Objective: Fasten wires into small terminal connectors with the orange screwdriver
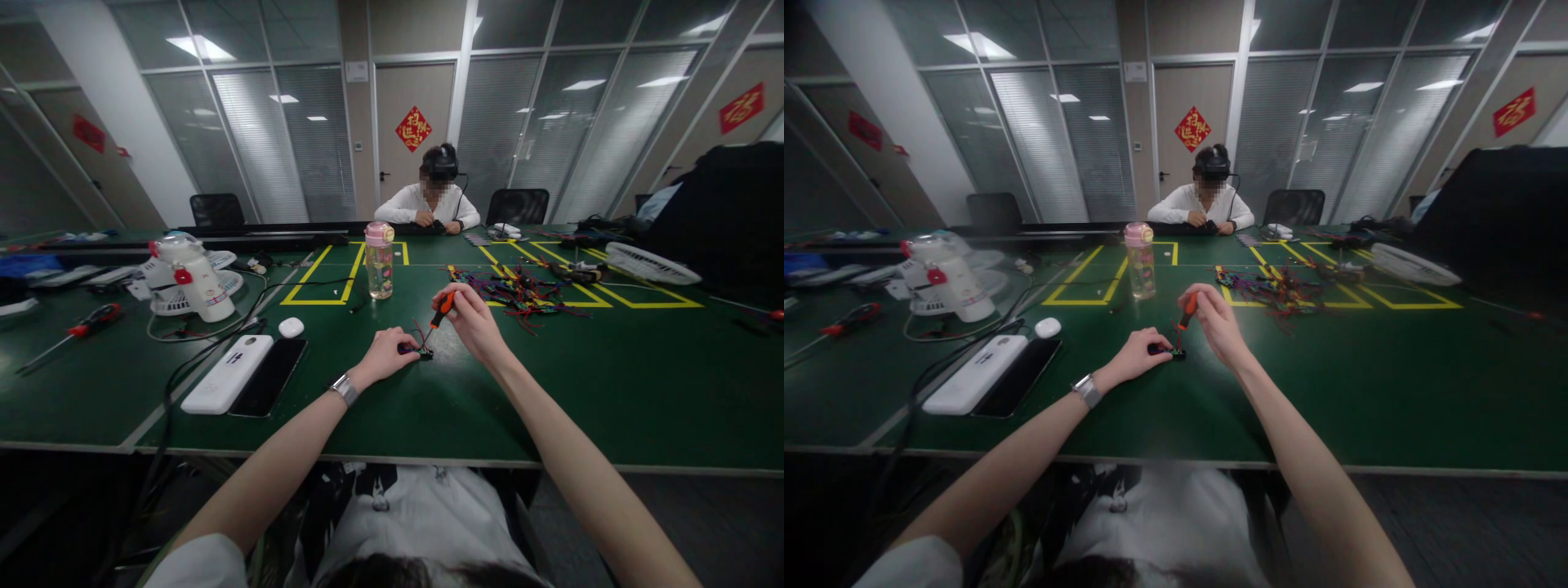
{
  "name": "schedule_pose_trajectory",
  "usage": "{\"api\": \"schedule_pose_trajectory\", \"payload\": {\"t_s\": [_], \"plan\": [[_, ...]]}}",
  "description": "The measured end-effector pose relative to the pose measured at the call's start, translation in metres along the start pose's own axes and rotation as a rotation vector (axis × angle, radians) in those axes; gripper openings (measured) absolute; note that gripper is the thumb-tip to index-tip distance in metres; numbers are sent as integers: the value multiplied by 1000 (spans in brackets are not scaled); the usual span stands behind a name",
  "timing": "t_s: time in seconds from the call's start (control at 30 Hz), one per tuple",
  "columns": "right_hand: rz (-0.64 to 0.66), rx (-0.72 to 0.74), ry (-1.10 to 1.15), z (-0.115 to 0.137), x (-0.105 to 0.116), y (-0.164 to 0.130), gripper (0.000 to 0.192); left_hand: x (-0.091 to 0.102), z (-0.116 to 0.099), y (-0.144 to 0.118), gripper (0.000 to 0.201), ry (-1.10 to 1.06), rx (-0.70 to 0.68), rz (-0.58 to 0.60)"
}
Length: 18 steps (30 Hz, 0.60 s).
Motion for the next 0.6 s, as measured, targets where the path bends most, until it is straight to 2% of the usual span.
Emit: {"api": "schedule_pose_trajectory", "payload": {"t_s": [0.27, 0.6], "plan": [[-9, -5, -14, 0, 2, 1, 29, 1, -2, 0, 14, 0, 1, 1], [20, -30, 15, -3, -7, -2, 27, 2, -5, 0, 15, 15, 13, 11]]}}
Point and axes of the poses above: each hand's wrist, its own y-axis towards the middle knuckle, its own x-axis out of the back of the hand, z = x × y, the point moved 10 cm from there along y, towards the middle knuckle, and after that the axes turned 3 degrees about -x, right-handed, at the moved point
